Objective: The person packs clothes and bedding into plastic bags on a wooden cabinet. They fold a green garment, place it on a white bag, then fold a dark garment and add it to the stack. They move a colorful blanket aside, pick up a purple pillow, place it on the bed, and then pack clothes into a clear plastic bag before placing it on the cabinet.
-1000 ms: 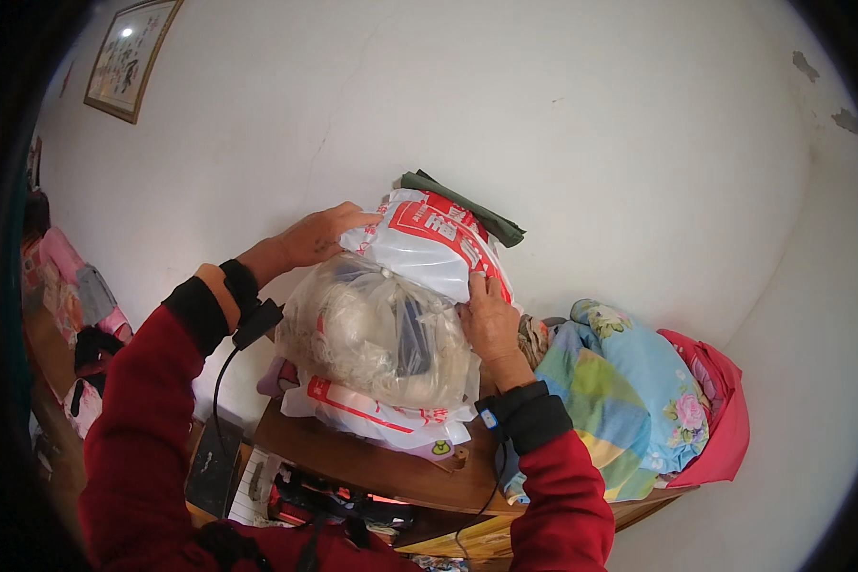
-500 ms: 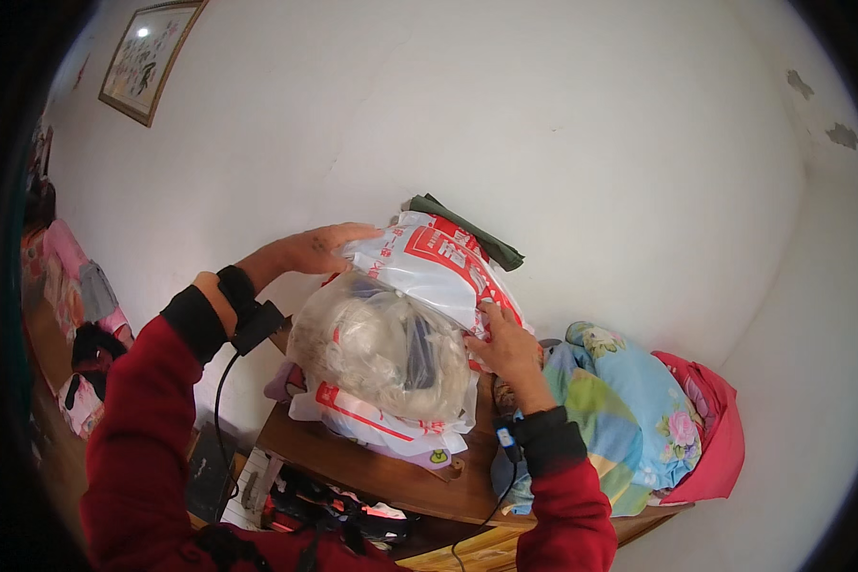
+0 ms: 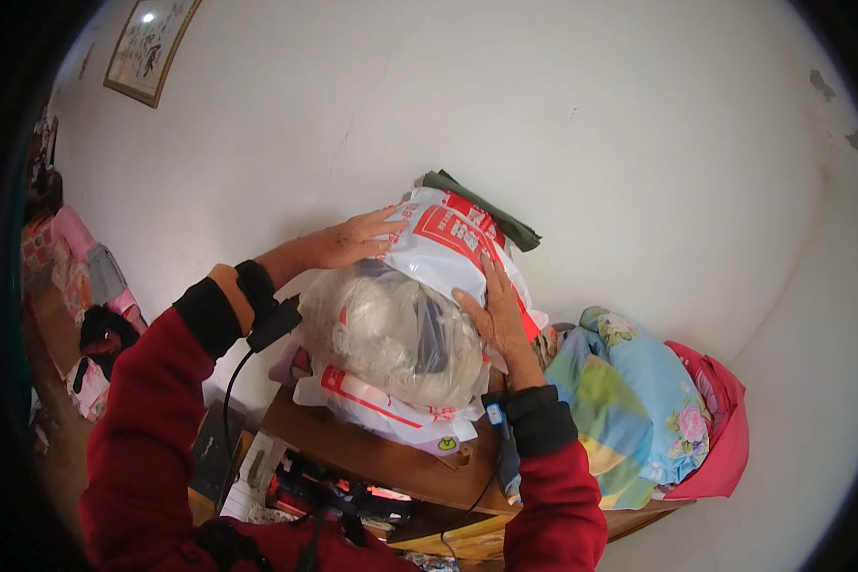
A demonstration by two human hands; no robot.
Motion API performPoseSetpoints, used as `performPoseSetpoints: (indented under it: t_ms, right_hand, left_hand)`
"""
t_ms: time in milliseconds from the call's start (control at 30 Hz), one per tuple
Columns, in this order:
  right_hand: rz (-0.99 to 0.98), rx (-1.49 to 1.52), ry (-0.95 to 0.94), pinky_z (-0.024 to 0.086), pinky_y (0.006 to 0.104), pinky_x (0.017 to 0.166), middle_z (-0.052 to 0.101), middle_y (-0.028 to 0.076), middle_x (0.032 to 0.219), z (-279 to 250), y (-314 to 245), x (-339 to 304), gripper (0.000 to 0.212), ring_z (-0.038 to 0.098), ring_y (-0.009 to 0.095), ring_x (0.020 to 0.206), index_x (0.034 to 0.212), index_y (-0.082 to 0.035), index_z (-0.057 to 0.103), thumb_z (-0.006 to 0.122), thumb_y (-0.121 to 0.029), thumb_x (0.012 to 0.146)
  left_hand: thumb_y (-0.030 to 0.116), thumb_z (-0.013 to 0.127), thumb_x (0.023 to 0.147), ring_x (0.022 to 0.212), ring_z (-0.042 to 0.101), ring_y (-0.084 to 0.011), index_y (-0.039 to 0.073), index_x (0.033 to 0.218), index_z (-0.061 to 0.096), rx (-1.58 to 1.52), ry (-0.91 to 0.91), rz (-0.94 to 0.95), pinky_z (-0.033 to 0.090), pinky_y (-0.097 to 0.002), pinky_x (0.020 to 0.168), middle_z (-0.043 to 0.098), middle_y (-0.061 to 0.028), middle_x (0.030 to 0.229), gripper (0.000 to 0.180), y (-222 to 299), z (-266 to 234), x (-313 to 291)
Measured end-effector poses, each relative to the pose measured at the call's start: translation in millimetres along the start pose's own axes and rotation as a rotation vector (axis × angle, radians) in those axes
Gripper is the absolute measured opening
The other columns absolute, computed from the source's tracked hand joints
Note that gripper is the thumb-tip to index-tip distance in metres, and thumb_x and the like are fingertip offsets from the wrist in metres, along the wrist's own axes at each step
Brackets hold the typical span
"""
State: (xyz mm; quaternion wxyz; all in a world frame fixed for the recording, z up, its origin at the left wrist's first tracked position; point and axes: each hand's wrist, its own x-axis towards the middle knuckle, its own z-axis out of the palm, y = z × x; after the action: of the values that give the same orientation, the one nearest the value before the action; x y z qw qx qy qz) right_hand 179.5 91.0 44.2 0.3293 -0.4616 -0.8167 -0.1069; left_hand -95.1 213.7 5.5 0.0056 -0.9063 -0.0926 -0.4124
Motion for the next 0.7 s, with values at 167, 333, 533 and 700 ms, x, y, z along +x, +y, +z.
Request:
performPoseSetpoints:
  t_ms: [167, 333, 533, 700]
  right_hand:
    - [-0.007, 0.077, -0.023, 0.030, 0.0371, 0.098, 0.036, 0.026, 0.128, -7, -4, -1, 0.072, 0.037, 0.034, 0.119, 0.129, 0.003, 0.032, 0.061, -0.038, 0.078]
    - [0.170, 0.164, 0.179, 0.033, 0.0366, 0.096, 0.038, 0.025, 0.126, -12, 11, -19, 0.075, 0.041, 0.032, 0.116, 0.129, 0.005, 0.032, 0.064, -0.036, 0.075]
    - [0.205, 0.139, 0.243, 0.033, 0.0358, 0.096, 0.040, 0.024, 0.124, 9, 31, -55, 0.082, 0.042, 0.030, 0.114, 0.128, 0.008, 0.029, 0.071, -0.026, 0.067]
    - [0.318, 0.255, 0.161, 0.042, 0.0358, 0.087, 0.052, 0.019, 0.113, -7, 25, -62, 0.097, 0.053, 0.027, 0.102, 0.133, 0.006, 0.017, 0.076, -0.020, 0.060]
  left_hand:
    - [0.028, 0.044, 0.088, 0.131, 0.018, -0.0353, 0.009, 0.132, 0.036, -0.213, -0.061, -0.320, 0.019, -0.0362, 0.104, 0.016, -0.0252, 0.140, 0.049, 25, -10, -1]
    - [0.035, 0.043, 0.089, 0.132, 0.015, -0.0338, 0.009, 0.134, 0.032, -0.138, -0.072, -0.426, 0.017, -0.0372, 0.105, 0.014, -0.0241, 0.141, 0.053, 54, -32, -8]
    - [0.040, 0.046, 0.086, 0.128, 0.022, -0.0360, 0.002, 0.131, 0.035, -0.141, 0.015, -0.444, 0.022, -0.0367, 0.103, 0.019, -0.0283, 0.138, 0.059, 64, -28, -23]
    - [0.038, 0.044, 0.089, 0.130, 0.021, -0.0307, 0.008, 0.134, 0.032, -0.170, -0.046, -0.482, 0.022, -0.0360, 0.104, 0.019, -0.0219, 0.141, 0.055, 58, -27, -23]
